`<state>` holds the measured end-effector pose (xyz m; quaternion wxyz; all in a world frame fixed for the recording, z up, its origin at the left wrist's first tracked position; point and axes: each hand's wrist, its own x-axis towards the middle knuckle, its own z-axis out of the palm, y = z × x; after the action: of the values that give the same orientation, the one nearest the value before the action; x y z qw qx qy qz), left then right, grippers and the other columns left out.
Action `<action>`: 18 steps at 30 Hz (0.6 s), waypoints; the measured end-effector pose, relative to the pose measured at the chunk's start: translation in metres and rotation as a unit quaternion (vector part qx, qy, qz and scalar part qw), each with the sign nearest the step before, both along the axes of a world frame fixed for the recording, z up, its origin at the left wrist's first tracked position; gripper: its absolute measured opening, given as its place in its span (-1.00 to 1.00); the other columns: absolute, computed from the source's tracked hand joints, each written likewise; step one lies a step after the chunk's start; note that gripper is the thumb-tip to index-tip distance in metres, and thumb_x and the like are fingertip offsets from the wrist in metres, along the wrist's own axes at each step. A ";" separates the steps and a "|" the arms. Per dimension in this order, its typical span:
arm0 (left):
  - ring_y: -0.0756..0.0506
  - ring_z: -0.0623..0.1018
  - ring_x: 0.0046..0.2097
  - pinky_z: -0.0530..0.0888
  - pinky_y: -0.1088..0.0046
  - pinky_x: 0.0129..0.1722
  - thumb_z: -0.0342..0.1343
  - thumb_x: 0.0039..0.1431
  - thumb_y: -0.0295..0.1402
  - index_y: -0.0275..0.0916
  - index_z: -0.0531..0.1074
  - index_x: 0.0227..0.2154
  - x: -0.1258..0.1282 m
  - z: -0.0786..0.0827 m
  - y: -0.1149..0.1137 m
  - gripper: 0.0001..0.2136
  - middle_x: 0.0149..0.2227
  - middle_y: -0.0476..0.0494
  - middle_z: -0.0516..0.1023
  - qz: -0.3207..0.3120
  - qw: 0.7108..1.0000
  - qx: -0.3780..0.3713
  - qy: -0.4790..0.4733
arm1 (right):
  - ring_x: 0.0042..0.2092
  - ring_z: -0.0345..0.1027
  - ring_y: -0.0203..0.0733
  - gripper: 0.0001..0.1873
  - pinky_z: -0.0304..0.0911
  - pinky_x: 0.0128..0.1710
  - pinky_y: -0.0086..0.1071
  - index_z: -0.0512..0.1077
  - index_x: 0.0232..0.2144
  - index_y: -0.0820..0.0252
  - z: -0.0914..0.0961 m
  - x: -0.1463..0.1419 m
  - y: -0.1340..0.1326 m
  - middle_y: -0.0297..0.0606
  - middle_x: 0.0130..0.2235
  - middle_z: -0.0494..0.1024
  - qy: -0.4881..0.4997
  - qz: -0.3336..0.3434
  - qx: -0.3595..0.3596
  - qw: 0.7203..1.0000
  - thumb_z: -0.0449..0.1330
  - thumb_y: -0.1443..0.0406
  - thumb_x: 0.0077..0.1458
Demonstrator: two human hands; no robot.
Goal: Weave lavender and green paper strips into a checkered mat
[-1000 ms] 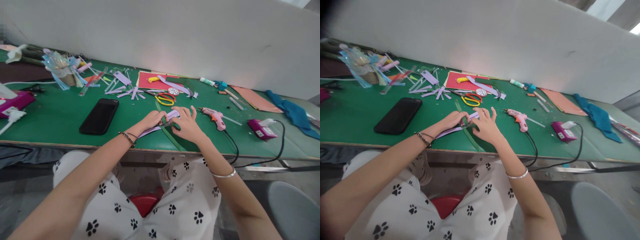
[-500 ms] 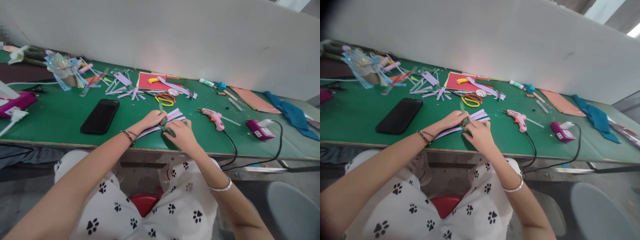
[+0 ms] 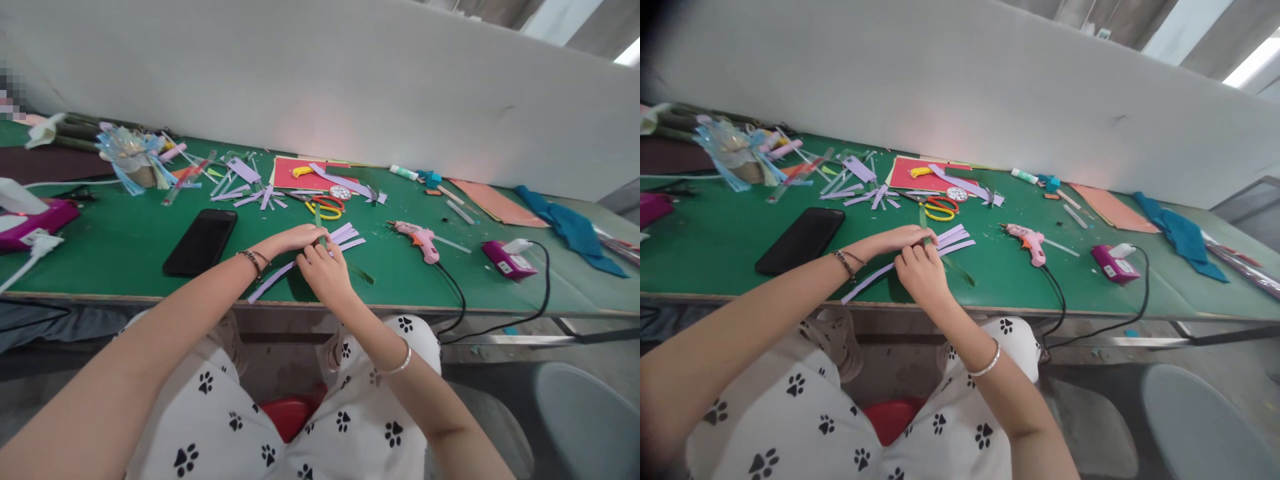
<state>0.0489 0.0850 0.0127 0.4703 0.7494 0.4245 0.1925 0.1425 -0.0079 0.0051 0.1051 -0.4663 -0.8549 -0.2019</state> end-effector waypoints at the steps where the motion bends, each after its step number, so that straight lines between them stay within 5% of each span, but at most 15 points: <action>1: -0.01 0.36 -0.53 0.28 0.54 -0.53 -0.11 -0.02 -0.30 -0.25 0.45 -0.56 0.000 0.000 0.001 -0.76 -0.64 0.02 0.39 -0.004 1.000 0.000 -0.001 | -0.29 0.27 -0.17 -0.67 -0.04 -0.20 -0.25 0.46 -0.43 0.15 0.000 0.001 -0.001 -0.22 -0.40 0.48 0.014 -0.008 -0.001 1.000 -0.08 0.44 0.17; 8: 0.00 0.31 -0.59 0.26 0.53 -0.53 -0.13 0.05 -0.30 -0.27 0.44 -0.52 -0.003 0.006 -0.004 -0.73 -0.71 0.05 0.28 -0.021 1.000 -0.004 -0.010 | -0.23 0.31 -0.16 -0.79 -0.12 -0.17 -0.20 0.44 -0.48 0.14 0.002 0.016 -0.003 -0.26 -0.35 0.51 0.184 -0.095 -0.058 0.977 0.03 0.34 0.10; 18: -0.01 0.43 -0.50 0.35 0.53 -0.43 -0.16 0.09 -0.31 -0.27 0.45 -0.47 -0.003 -0.004 -0.005 -0.72 -0.59 -0.01 0.44 0.011 0.999 0.012 -0.029 | -0.32 0.30 -0.18 -0.78 -0.07 -0.22 -0.23 0.30 -0.67 0.19 0.009 0.045 0.020 -0.32 -0.45 0.47 0.324 -0.158 -0.094 0.928 0.11 0.26 -0.06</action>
<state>0.0463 0.0801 0.0090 0.4714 0.7440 0.4169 0.2246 0.1877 0.0126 0.0143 0.2993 -0.6430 -0.7044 0.0276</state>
